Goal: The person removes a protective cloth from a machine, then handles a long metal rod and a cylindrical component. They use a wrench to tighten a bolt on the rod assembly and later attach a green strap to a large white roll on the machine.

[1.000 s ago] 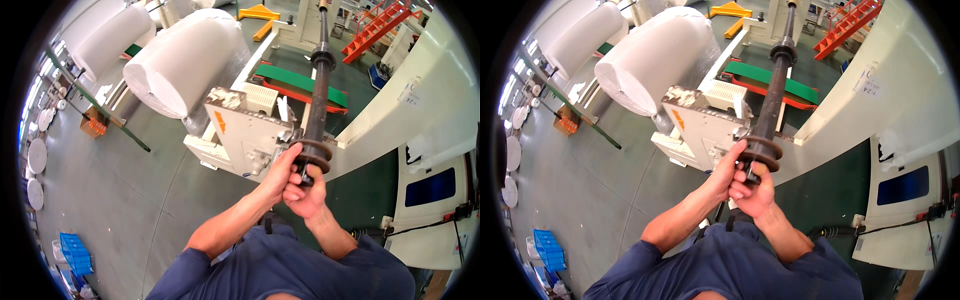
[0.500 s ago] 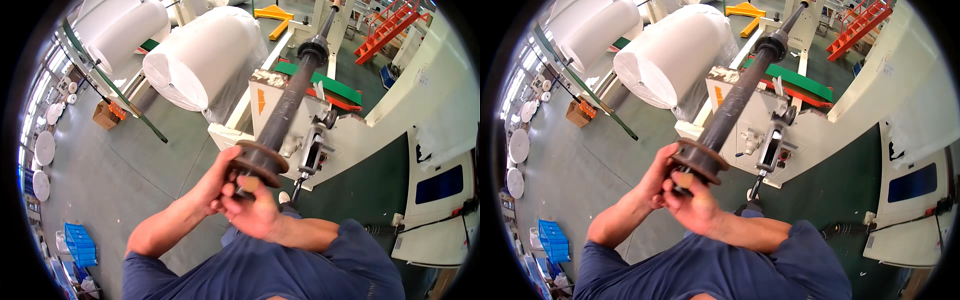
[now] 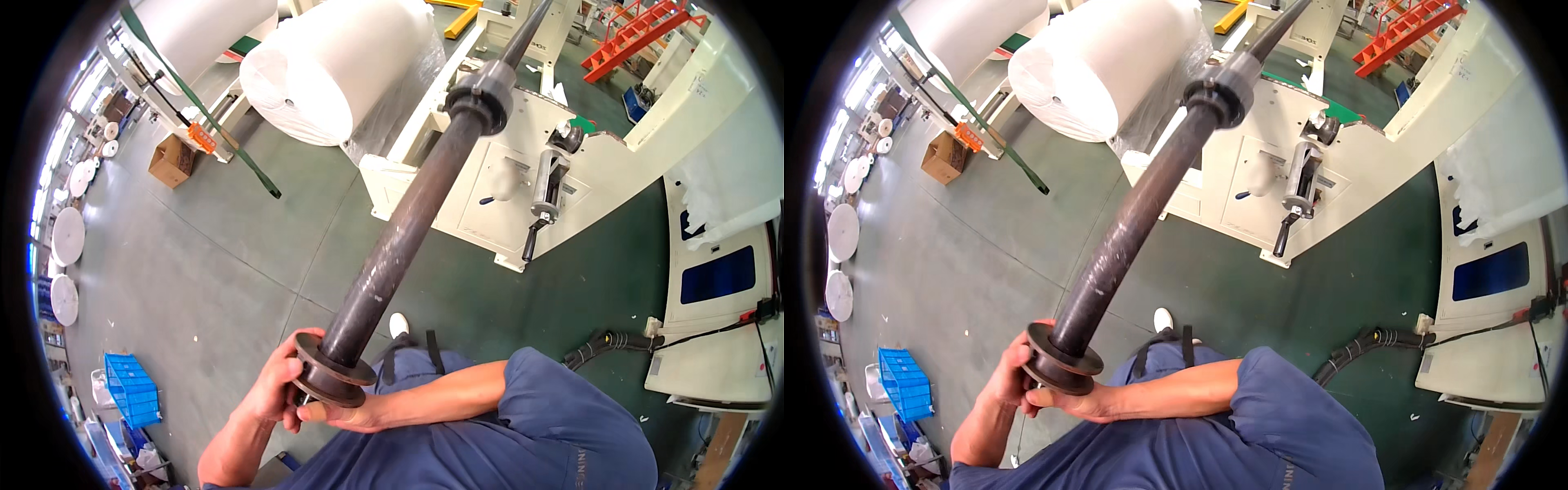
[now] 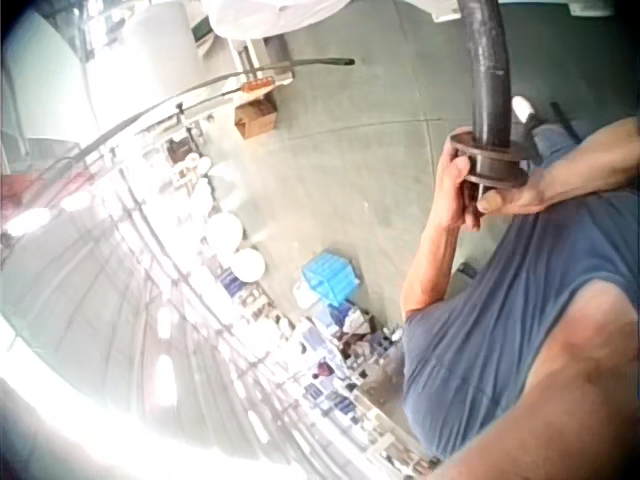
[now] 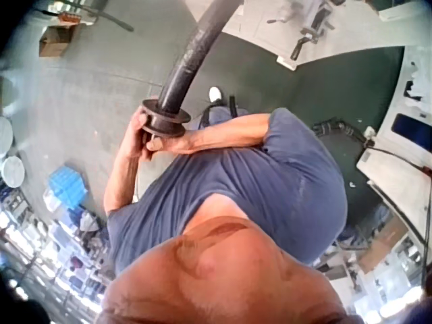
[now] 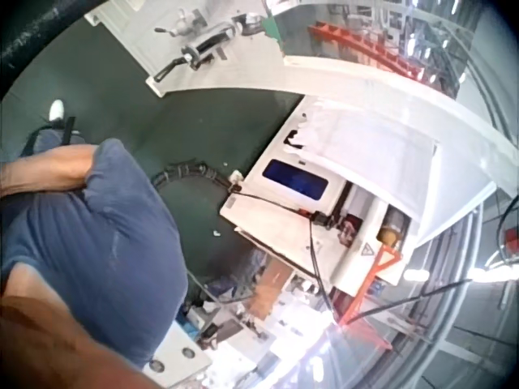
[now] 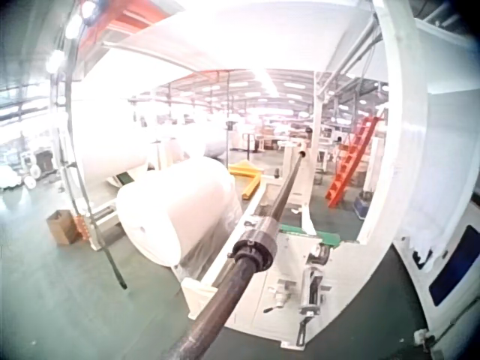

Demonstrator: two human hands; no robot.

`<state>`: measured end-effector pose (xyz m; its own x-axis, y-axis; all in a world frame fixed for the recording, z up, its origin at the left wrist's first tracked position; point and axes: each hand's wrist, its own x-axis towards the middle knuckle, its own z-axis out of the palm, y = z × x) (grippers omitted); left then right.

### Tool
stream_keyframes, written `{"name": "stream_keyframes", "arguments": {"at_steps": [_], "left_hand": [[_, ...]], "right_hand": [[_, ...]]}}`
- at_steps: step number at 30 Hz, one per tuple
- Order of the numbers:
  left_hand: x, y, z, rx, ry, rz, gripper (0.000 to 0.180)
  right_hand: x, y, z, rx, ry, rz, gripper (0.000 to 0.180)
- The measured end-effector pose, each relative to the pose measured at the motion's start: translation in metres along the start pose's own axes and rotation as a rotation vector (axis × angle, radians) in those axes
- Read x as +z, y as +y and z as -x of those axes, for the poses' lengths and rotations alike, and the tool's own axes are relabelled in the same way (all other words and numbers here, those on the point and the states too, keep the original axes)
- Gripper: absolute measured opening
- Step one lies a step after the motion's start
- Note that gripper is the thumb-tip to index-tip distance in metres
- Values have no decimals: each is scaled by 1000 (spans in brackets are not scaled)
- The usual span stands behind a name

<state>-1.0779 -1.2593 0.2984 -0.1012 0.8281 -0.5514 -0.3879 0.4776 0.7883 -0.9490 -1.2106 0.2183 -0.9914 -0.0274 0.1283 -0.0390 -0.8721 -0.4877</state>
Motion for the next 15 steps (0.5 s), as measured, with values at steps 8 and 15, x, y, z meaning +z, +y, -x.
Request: {"name": "stream_keyframes", "arguments": {"at_steps": [8, 15], "left_hand": [[-12, -15, 36, 125, 118, -292, 74], [26, 14, 34, 764, 232, -1126, 68]], "right_hand": [[-122, -103, 85, 411, 339, 1232, 43], [-208, -369, 127, -526, 1264, 505, 73]]}}
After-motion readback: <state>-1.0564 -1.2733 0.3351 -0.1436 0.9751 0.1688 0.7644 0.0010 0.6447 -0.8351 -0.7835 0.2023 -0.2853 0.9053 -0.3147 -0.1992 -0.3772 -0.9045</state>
